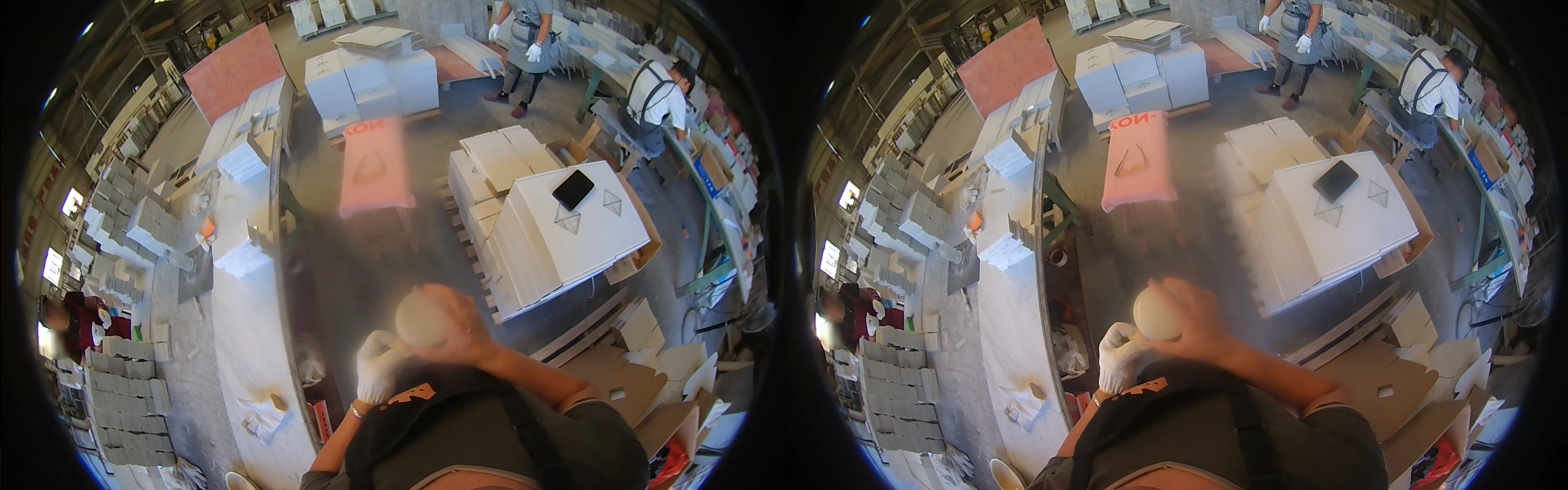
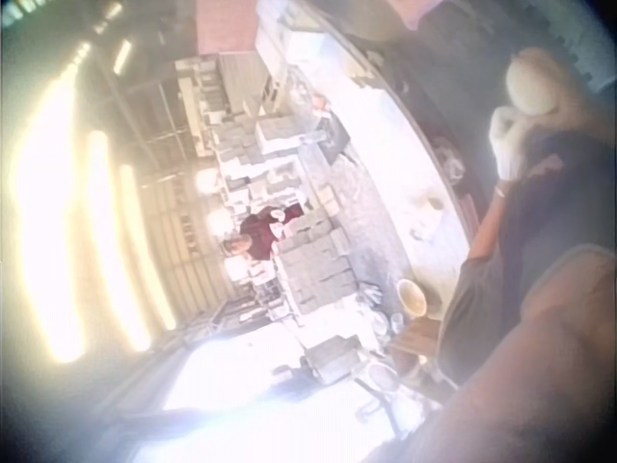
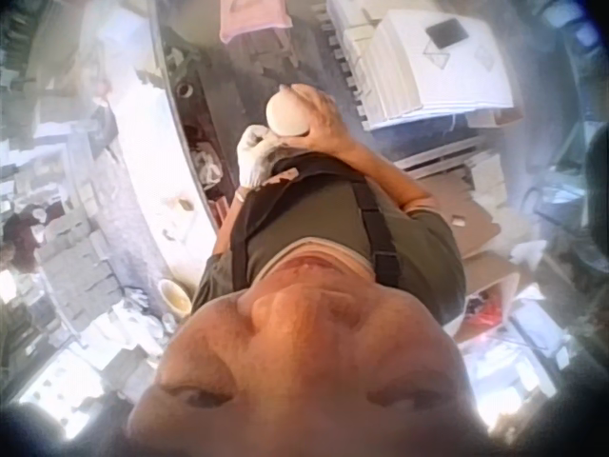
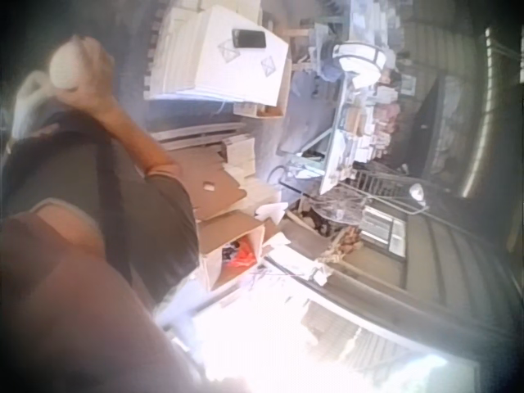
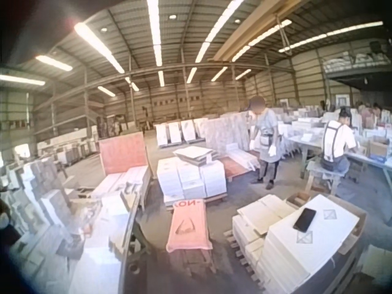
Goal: The person wipes a round ceramic object with a cloth, then wipes a rectangular tile on a workbench, and finally wipes a small square tile. The person handles each item individually and places them back on the workbench.
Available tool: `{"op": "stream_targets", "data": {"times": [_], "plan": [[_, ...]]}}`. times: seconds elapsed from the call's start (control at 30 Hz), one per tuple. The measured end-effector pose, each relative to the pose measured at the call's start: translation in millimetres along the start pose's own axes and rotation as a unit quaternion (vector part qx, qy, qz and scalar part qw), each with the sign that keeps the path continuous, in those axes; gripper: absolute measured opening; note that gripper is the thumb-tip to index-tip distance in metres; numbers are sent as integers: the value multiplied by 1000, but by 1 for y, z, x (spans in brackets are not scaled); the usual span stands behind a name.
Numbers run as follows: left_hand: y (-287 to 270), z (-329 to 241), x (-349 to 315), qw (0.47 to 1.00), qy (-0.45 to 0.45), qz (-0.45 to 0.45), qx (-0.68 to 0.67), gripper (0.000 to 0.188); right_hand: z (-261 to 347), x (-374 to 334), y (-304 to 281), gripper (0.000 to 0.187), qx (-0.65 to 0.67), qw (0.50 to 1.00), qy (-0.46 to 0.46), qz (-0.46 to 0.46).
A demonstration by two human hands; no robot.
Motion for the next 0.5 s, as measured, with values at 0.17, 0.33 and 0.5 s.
{"op": "stream_targets", "data": {"times": [0.17,0.33,0.5], "plan": [[5,0,-4,998,8,3,-65,13,4,0,-16,104,-59,997,11,57],[3,-3,-7,997,12,7,-79,14,6,0,-12,103,-48,997,10,59],[1,0,-8,997,0,2,-76,14,5,-3,-8,100,-31,999,1,38]]}}
Point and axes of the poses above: each hand's wrist, its own x-axis towards the middle knuckle, its own y-axis out of the palm, z = x × y, the point moved 3 cm from there along x, towards the middle knuckle, and after that the axes turned 14 degrees about y, right-handed, at the moved point
